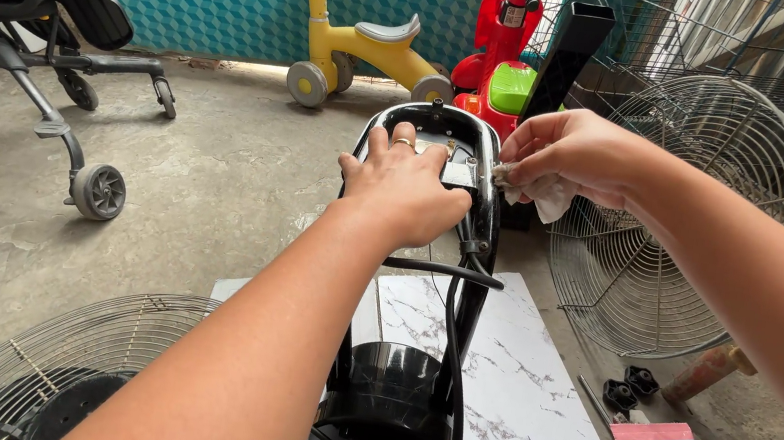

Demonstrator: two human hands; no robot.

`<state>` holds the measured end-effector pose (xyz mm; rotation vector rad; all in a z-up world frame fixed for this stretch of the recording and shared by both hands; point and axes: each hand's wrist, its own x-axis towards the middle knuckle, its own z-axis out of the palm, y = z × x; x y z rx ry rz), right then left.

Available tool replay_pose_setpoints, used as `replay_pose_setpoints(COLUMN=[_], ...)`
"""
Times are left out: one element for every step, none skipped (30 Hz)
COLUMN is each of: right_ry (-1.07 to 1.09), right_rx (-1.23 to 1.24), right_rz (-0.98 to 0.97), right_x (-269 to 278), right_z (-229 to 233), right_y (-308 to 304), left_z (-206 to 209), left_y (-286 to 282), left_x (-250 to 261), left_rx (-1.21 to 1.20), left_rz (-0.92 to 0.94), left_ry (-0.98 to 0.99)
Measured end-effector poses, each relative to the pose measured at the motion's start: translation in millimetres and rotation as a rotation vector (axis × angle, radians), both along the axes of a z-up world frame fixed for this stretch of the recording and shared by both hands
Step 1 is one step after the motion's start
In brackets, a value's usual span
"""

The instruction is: The person wipes the back control housing of an electric fan with a white cloth, then attaches the front wire cage to the fan head and wipes the cage. The fan remains disassembled with the rear cage not reattached.

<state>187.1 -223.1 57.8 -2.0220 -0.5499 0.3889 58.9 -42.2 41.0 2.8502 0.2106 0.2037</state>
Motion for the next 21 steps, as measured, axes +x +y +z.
replay_pose_setpoints(right_ry=[0.004,-0.020,-0.044,-0.064,-0.141,-0.222,-0.301,-0.368,-0.434,-0.499,-0.409,-0.318,-0.227,-0.242,-0.258,-0.273,-0.324,-0.371,-0.417,-0.484,-0.551], right_rx=[0.008,0.004,-0.001,-0.006,-0.057,-0.107,-0.156,-0.188,-0.221,-0.254,-0.230,-0.206,-0.182,-0.199,-0.216,-0.234,-0.234,-0.233,-0.233,-0.241,-0.250], right_rz=[-0.007,-0.012,-0.017,-0.022,-0.030,-0.040,-0.050,-0.032,-0.014,0.007,0.035,0.065,0.095,0.113,0.132,0.150,0.141,0.131,0.121,0.104,0.087], right_x=[-1.1,-3.0,-5.4,-8.1,-10.6,-12.9,-15.6,-18.5,-21.2,-24.2,-25.8,-25.9,-26.3,-26.8,-26.8,-26.7,-26.2,-26.0,-26.0,-26.0,-26.9], right_z=[0.0,0.2,-0.2,-1.9,-3.3,-3.3,-3.0,-2.4,-1.6,-1.6,1.4,7.2,10.8,13.3,15.6,16.9,17.2,14.8,12.1,10.6,9.3], right_y=[0.6,1.2,2.3,3.4,5.3,7.4,8.4,7.7,6.6,5.6,2.6,-1.6,-4.9,-7.5,-9.9,-11.4,-11.6,-11.1,-10.4,-9.3,-8.2], left_z=[0.6,1.1,1.5,1.0,0.5,0.8,1.1,1.4,1.6,0.8,0.1,-0.3,-0.7,0.1,1.3,2.2,3.0,2.5,1.8,2.3,2.8], left_y=[-1.7,-3.0,-4.2,-5.5,-6.5,-7.8,-8.9,-10.1,-11.6,-12.8,-13.7,-13.9,-14.4,-15.3,-16.4,-17.2,-17.8,-18.9,-19.4,-19.6,-20.4], left_x=[-0.1,-0.7,-1.2,-1.4,-1.4,-1.0,-0.9,-0.9,-0.9,-1.9,-3.3,-4.9,-6.9,-8.8,-10.5,-12.3,-13.7,-14.8,-15.8,-16.3,-16.3], left_rx=[-0.004,-0.009,-0.013,-0.019,-0.024,-0.028,-0.023,-0.018,-0.013,-0.013,-0.013,-0.013,-0.010,-0.006,-0.002,-0.003,-0.004,-0.004,-0.008,-0.010,-0.011], left_rz=[0.001,0.003,0.006,0.007,0.007,0.007,0.012,0.017,0.021,0.025,0.029,0.035,0.031,0.028,0.024,0.023,0.021,0.018,0.022,0.026,0.030], left_ry=[0.005,0.010,0.015,0.011,0.008,0.001,0.004,0.006,0.008,0.003,-0.002,-0.006,-0.006,-0.011,-0.016,-0.015,-0.015,-0.010,-0.010,-0.013,-0.016])
